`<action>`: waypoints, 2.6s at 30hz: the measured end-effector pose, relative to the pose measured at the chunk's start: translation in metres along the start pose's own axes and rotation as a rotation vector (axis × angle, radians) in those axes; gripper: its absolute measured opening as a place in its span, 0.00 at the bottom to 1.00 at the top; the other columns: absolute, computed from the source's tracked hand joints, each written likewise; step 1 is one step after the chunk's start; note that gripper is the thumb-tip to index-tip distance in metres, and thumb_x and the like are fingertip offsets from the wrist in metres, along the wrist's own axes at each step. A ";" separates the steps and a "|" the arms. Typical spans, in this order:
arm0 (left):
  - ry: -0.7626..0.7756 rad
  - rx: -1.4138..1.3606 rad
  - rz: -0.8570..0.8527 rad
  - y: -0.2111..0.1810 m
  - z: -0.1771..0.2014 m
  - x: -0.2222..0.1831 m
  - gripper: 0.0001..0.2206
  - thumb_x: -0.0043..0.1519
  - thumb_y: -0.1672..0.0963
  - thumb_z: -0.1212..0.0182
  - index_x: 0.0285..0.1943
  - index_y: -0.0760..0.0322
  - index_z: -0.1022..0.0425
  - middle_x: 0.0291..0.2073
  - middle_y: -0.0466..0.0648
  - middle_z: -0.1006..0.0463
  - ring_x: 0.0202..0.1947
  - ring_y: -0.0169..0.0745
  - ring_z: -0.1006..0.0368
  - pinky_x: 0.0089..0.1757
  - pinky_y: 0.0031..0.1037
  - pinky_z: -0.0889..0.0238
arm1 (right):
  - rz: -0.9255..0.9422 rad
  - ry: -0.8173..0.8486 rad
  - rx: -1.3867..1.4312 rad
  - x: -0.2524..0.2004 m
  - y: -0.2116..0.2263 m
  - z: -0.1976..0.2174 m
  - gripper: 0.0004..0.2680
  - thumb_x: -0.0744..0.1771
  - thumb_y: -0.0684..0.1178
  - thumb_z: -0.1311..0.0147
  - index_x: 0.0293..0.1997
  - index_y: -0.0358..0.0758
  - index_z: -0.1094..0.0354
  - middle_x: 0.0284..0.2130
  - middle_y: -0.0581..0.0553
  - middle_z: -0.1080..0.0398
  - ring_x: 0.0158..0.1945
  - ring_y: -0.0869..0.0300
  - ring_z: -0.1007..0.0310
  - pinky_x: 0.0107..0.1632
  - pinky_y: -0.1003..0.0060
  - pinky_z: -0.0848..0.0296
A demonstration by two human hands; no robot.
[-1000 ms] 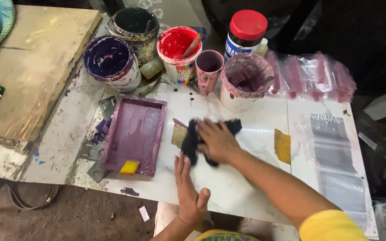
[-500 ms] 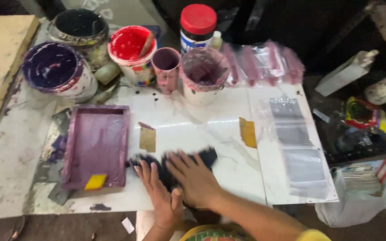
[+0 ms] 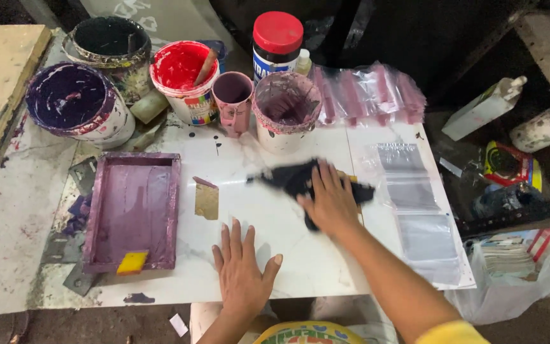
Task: Preparing a workbench for screen printing by wiping the surface, laying down a protective plastic sheet, and positioning the printing frame.
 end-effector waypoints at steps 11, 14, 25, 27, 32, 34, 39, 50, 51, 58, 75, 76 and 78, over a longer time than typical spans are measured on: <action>-0.121 -0.041 -0.003 -0.003 0.007 -0.008 0.42 0.62 0.35 0.64 0.78 0.62 0.49 0.80 0.58 0.57 0.79 0.63 0.68 0.67 0.58 0.68 | 0.160 0.120 -0.022 -0.048 0.076 0.013 0.33 0.70 0.71 0.62 0.77 0.37 0.64 0.77 0.36 0.67 0.79 0.46 0.70 0.74 0.42 0.64; -0.148 -0.038 -0.020 -0.002 0.008 -0.009 0.43 0.60 0.34 0.66 0.78 0.61 0.48 0.80 0.58 0.56 0.79 0.64 0.65 0.67 0.60 0.66 | 0.339 0.030 0.056 -0.116 0.077 -0.003 0.33 0.69 0.72 0.56 0.75 0.33 0.56 0.76 0.35 0.60 0.78 0.44 0.64 0.71 0.40 0.61; 0.057 0.162 -0.034 -0.003 -0.012 0.001 0.41 0.63 0.35 0.61 0.78 0.60 0.50 0.79 0.58 0.59 0.78 0.62 0.66 0.66 0.60 0.70 | -0.009 0.130 -0.032 -0.040 0.004 0.000 0.33 0.70 0.74 0.74 0.78 0.36 0.67 0.78 0.37 0.70 0.80 0.47 0.75 0.73 0.38 0.67; -0.034 0.076 -0.052 -0.008 0.000 -0.002 0.40 0.63 0.37 0.57 0.78 0.62 0.50 0.80 0.59 0.59 0.79 0.61 0.66 0.67 0.58 0.67 | -0.026 -0.046 0.095 -0.005 0.009 0.005 0.28 0.70 0.65 0.65 0.76 0.36 0.55 0.77 0.40 0.61 0.79 0.48 0.66 0.71 0.39 0.56; -0.253 -0.073 -0.095 -0.007 0.014 -0.010 0.41 0.63 0.36 0.63 0.79 0.61 0.51 0.80 0.62 0.59 0.79 0.68 0.66 0.67 0.61 0.60 | 0.214 -0.096 0.107 -0.005 0.094 0.007 0.27 0.67 0.62 0.48 0.70 0.34 0.46 0.74 0.37 0.52 0.76 0.44 0.56 0.68 0.36 0.49; -0.333 -0.120 -0.132 -0.005 0.018 -0.012 0.40 0.64 0.37 0.63 0.80 0.60 0.54 0.80 0.64 0.61 0.80 0.72 0.67 0.67 0.62 0.61 | 0.313 -0.096 0.114 -0.034 0.114 -0.001 0.28 0.66 0.62 0.46 0.69 0.34 0.45 0.73 0.35 0.51 0.76 0.42 0.54 0.68 0.36 0.50; 0.028 0.040 0.040 -0.003 0.004 -0.001 0.35 0.67 0.40 0.69 0.76 0.62 0.42 0.78 0.51 0.49 0.79 0.56 0.63 0.66 0.62 0.69 | 0.559 -0.142 0.852 -0.107 0.094 -0.003 0.15 0.70 0.40 0.50 0.65 0.31 0.39 0.71 0.34 0.47 0.77 0.40 0.59 0.74 0.40 0.54; -0.079 -0.103 -0.439 -0.056 -0.036 -0.013 0.11 0.61 0.61 0.50 0.51 0.72 0.27 0.47 0.61 0.27 0.45 0.63 0.34 0.44 0.48 0.36 | 0.419 -0.378 0.420 -0.151 0.037 -0.026 0.03 0.63 0.38 0.48 0.37 0.36 0.37 0.40 0.39 0.38 0.38 0.46 0.42 0.33 0.50 0.41; -0.017 -0.204 -0.418 -0.060 -0.042 -0.015 0.15 0.63 0.63 0.53 0.57 0.77 0.29 0.51 0.63 0.28 0.50 0.64 0.33 0.50 0.47 0.34 | 0.425 -0.401 0.436 -0.147 0.038 -0.021 0.05 0.62 0.33 0.52 0.30 0.38 0.42 0.32 0.40 0.42 0.31 0.48 0.46 0.30 0.53 0.47; 0.113 -0.218 -0.349 -0.048 -0.041 -0.017 0.18 0.66 0.51 0.45 0.57 0.67 0.29 0.42 0.55 0.27 0.41 0.57 0.29 0.36 0.44 0.32 | 0.399 -0.213 0.630 -0.149 0.031 -0.033 0.10 0.64 0.39 0.45 0.26 0.40 0.46 0.28 0.46 0.41 0.33 0.53 0.42 0.31 0.56 0.43; 0.016 -0.778 0.362 -0.061 -0.047 -0.003 0.26 0.61 0.38 0.57 0.46 0.60 0.37 0.34 0.46 0.28 0.34 0.41 0.29 0.39 0.36 0.34 | 0.331 0.135 1.691 -0.153 0.070 0.015 0.34 0.68 0.72 0.64 0.78 0.38 0.68 0.76 0.43 0.59 0.79 0.57 0.63 0.77 0.57 0.60; 0.019 -0.778 0.361 -0.056 -0.046 -0.001 0.26 0.61 0.38 0.57 0.46 0.60 0.37 0.34 0.46 0.28 0.34 0.41 0.29 0.39 0.36 0.34 | 0.329 0.133 1.692 -0.157 0.063 0.010 0.34 0.68 0.72 0.64 0.78 0.38 0.68 0.76 0.43 0.59 0.79 0.57 0.63 0.77 0.57 0.60; -0.060 -0.799 0.321 -0.047 -0.039 0.003 0.13 0.65 0.49 0.48 0.39 0.59 0.41 0.31 0.44 0.37 0.34 0.38 0.41 0.38 0.38 0.41 | 0.298 0.284 1.655 -0.167 0.055 -0.009 0.40 0.66 0.77 0.59 0.78 0.36 0.72 0.78 0.43 0.72 0.80 0.56 0.75 0.76 0.53 0.67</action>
Point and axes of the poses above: each hand's wrist, its own x-axis towards the middle knuckle, its own z-axis out of the back of the hand, y = z × x, the point moved 6 cm from there along x, towards the middle knuckle
